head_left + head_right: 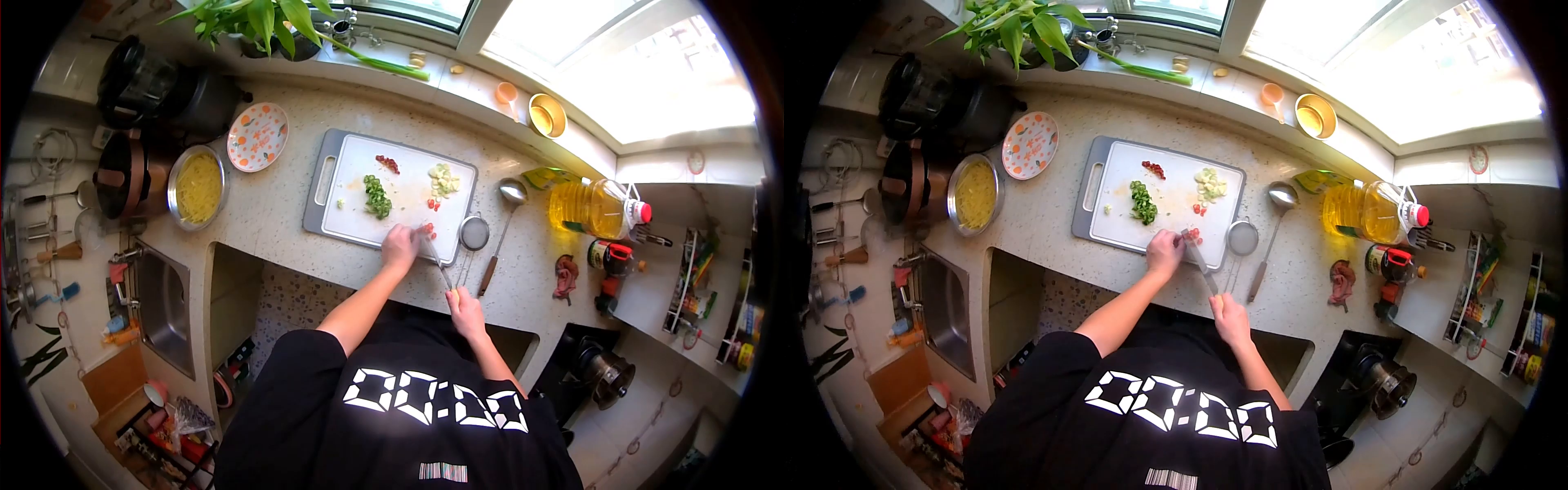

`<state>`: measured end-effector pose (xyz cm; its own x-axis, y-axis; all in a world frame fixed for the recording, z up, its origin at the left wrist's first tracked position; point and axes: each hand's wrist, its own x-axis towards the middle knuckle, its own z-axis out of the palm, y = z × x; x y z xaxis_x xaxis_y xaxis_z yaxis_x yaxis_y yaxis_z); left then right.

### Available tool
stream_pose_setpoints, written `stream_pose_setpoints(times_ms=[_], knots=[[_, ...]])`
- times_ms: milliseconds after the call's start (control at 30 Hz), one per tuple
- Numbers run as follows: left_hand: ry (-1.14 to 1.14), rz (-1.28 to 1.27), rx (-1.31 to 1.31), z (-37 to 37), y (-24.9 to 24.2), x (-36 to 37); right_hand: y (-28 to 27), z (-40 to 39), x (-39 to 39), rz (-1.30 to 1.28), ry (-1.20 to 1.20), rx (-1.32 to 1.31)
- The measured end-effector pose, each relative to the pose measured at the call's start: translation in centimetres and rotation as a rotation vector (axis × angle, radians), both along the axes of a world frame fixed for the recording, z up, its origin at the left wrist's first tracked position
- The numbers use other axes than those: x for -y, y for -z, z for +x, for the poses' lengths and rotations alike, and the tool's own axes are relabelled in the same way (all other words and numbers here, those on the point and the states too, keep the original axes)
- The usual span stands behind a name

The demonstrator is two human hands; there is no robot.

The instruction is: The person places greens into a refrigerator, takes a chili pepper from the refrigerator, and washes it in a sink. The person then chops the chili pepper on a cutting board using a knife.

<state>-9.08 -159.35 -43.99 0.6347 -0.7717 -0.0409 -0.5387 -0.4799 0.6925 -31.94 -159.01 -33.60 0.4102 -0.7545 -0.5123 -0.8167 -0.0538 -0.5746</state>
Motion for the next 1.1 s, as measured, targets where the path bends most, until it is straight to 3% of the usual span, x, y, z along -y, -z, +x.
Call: stream_pose_setpoints(times_ms=[400,1100], knots=[[-0.002,-0.007,-0.034,0.0,0.0,0.1,0.1,-0.1,-0.2,-0.03,-0.008,0.022],[0.004,0.044,-0.055,0.0,-1.2,0.0,0.1,1.8,-0.3,0.038,-0.052,-0.202]])
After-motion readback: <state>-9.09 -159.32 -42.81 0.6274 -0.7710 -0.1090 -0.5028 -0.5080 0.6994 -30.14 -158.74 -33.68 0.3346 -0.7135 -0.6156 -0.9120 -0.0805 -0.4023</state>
